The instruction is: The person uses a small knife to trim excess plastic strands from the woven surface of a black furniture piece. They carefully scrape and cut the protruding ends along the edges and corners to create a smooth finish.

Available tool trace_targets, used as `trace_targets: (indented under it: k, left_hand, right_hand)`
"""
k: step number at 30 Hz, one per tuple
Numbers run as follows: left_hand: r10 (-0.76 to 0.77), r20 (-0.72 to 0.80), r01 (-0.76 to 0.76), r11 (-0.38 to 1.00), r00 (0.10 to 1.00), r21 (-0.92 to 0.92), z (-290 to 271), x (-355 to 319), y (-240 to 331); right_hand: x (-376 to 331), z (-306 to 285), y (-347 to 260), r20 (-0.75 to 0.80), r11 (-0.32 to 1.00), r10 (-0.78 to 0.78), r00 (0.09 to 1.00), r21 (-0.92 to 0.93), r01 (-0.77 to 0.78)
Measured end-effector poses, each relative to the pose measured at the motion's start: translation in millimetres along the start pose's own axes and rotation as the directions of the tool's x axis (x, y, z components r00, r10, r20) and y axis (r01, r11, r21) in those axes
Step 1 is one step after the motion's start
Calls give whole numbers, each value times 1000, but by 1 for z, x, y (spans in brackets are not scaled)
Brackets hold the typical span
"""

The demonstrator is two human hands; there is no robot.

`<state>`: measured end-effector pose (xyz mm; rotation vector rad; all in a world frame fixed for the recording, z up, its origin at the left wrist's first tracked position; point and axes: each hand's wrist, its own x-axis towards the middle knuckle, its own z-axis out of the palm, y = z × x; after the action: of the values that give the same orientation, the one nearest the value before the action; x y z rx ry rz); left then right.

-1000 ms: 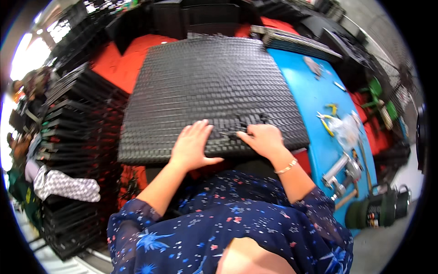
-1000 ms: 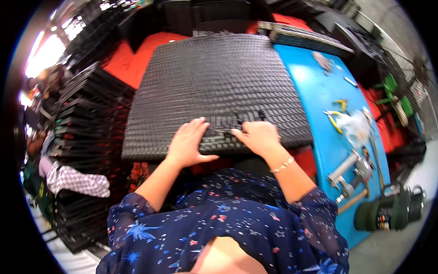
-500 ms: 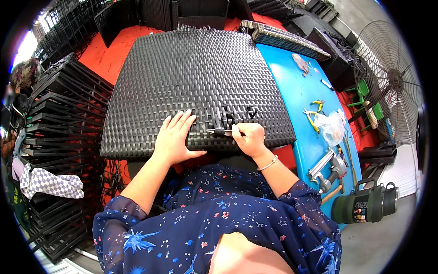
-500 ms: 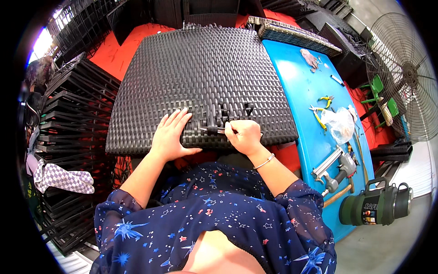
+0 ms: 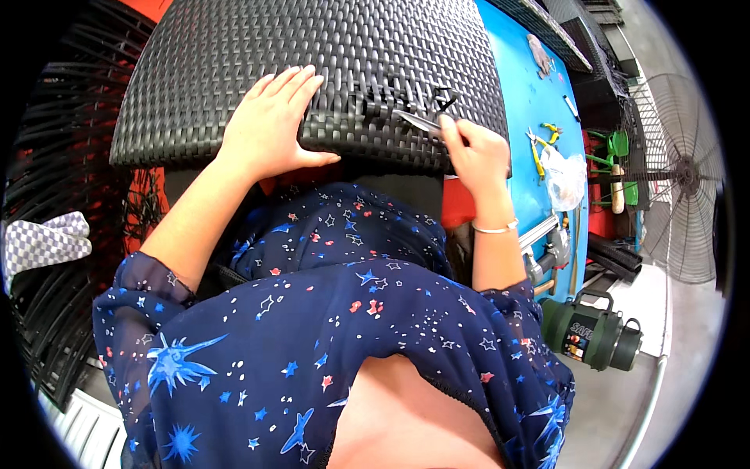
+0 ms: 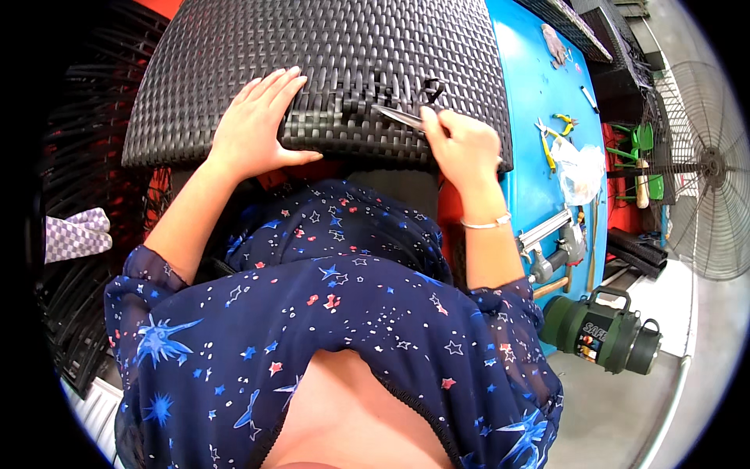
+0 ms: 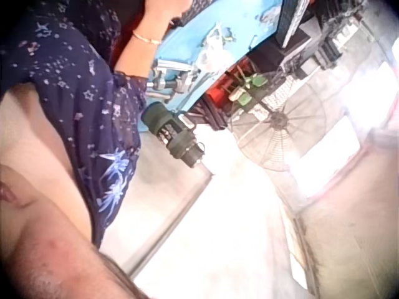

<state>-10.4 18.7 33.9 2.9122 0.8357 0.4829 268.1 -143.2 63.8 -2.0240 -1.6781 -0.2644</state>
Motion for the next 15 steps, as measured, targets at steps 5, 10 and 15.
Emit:
trace_targets:
  k: [5,10,15]
  left_hand:
    - [-13,-7,13,1000,1000,9,-1,-5,-1]
    - [-24,8,24,999,1000,-31,-1,-2,-1]
    - [-14,23,15,998,1000,-56,1,0,1]
  right_hand:
    - [22,-40,-36,168,988,-123,978,-75,137]
    - [63,-49,-68,279,856,-353,893,-288,429]
    - [103,-45,-81,479,689,-430,765,-374,621]
